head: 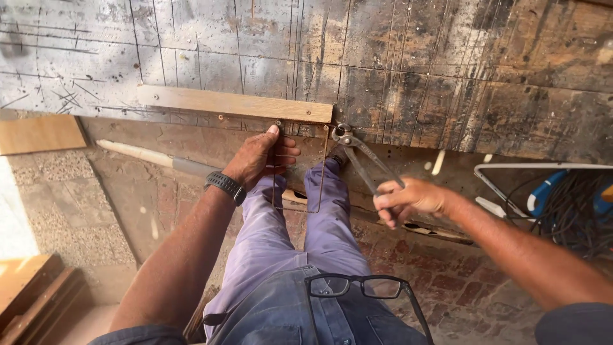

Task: The person uses a manual bending tool to bend thin metal rods into rectangular shapes. They repeatedly insert the rods into the tool, squeeze the handles to form the shape, and place the finished pieces on a wooden workbench.

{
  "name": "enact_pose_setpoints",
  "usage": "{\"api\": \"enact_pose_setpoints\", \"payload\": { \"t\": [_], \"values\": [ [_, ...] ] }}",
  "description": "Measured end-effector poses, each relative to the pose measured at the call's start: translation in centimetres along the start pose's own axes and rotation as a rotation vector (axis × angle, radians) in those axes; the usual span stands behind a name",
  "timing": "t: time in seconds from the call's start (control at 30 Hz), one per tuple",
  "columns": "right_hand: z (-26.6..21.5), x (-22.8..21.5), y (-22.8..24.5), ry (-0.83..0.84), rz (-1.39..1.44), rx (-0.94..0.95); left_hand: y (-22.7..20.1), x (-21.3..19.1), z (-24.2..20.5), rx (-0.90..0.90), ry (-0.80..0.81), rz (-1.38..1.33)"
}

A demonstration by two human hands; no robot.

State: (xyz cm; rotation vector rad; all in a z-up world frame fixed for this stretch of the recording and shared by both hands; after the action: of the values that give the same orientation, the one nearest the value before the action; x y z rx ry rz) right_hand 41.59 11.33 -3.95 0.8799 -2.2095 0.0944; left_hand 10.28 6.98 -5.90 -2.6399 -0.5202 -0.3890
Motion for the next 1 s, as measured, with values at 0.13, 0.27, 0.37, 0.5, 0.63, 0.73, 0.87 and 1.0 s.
{"api": "enact_pose_setpoints", "payload": {
  "t": [0.13, 0.27, 0.37, 0.5, 0.63, 0.73, 0.87, 1.0],
  "values": [
    [4.5, 6.9, -2.7, -0.138, 0.188, -0.166, -1.5, -0.2, -0.9, -0.046, 0.067, 0.092],
    [12.5, 13.3, -4.0, -0.232, 0.615, -0.426, -2.5, -0.4, -1.4, -0.103, 0.168, 0.257],
    [18.0, 17.0, -1.9, -0.275, 0.827, -0.619, -2.3, -0.8, -0.5, -0.057, 0.209, 0.299],
    [21.6, 20.3, 4.1, -0.318, 1.054, -0.885, -3.6, -0.6, -1.2, -0.102, 0.202, 0.457],
    [24.2, 20.9, 7.2, -0.359, 1.113, -0.977, -3.8, -1.1, -1.5, -0.105, 0.195, 0.490],
    [25.5, 20.2, 8.2, -0.352, 1.150, -1.034, -4.1, -1.5, -1.3, -0.101, 0.240, 0.685],
    [23.9, 20.9, 6.8, -0.332, 1.053, -1.018, -4.7, -0.5, -4.5, -0.148, 0.250, 0.719],
    [13.4, 22.6, 5.1, -0.369, 0.742, -0.767, 0.1, -1.7, -5.7, -0.203, 0.354, 0.502]
  ]
}}
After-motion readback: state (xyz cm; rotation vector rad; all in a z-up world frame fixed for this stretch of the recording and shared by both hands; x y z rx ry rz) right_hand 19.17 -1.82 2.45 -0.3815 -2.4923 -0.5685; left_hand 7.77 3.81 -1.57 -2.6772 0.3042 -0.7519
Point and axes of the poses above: each hand's wrist, its own z-axis towards the middle knuckle, its own x-axis out of the palm, y = z × x, the point moved 7 cm from there along z, towards the middle knuckle, and after that the axes turned 9 degrees about y, right-handed, at the moved point
